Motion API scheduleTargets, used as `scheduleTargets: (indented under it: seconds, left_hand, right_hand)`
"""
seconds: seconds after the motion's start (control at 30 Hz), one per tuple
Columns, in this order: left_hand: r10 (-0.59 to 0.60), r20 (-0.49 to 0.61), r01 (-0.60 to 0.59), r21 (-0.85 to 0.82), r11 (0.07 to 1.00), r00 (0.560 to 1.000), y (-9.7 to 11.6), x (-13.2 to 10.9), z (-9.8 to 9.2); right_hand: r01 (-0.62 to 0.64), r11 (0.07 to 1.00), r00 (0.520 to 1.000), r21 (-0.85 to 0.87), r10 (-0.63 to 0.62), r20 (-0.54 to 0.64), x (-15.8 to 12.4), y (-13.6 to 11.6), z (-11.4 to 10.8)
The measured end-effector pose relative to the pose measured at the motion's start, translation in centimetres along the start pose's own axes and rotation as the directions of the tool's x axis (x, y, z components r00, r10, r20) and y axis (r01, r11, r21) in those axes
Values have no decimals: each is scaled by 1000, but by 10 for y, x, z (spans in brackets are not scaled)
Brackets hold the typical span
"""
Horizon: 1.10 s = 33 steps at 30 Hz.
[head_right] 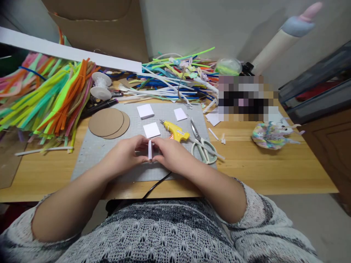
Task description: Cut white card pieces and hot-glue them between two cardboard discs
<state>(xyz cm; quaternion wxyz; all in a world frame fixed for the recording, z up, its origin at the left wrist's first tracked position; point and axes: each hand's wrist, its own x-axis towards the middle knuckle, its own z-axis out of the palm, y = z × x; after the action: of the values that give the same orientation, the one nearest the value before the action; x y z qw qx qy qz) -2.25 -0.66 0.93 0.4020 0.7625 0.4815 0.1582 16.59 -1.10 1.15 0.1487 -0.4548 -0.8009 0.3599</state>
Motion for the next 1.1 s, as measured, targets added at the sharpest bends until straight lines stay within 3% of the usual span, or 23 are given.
scheduleTargets:
  seconds: [0.27, 0.37, 0.47, 0.57, 0.67, 0.77, 0.87, 1.1]
  left_hand:
    - [87, -49, -80, 125, 989, 995, -2, -2, 0]
    - [217, -154, -171, 268, 948, 964, 3, -5, -3]
    - [344, -247, -223, 411, 884, 906, 8, -8, -4]
    - [419, -292, -246, 483, 841, 860, 10, -10, -4]
    - [397, -409, -269, 336, 903, 822, 8, -10, -4]
    - [251, -473, -261, 46, 964, 845, 6, -8, -4]
    - [218, -464, -277, -62, 959, 859, 6, -7, -4]
    - [388, -432, -336, 194, 922, 814, 13, -10, -9]
  right_hand:
    - [39, 999, 999, 17, -39, 12, -2, 0, -4]
    - [115, 975, 993, 192, -116, -3, -5, -1, -6]
    - [118, 819, 993, 562, -110, -48, -5, -2, -3]
    - [52, 656, 995, 753, 29, -94, -1, 0, 5]
    - [71, 593, 965, 802, 164, -206, 2, 2, 11]
    - [162, 550, 926, 819, 202, -318, 4, 3, 14]
    - [200, 579, 910, 791, 191, -369, 2, 2, 15]
    - [257, 760, 889, 597, 57, -455, -5, -1, 14]
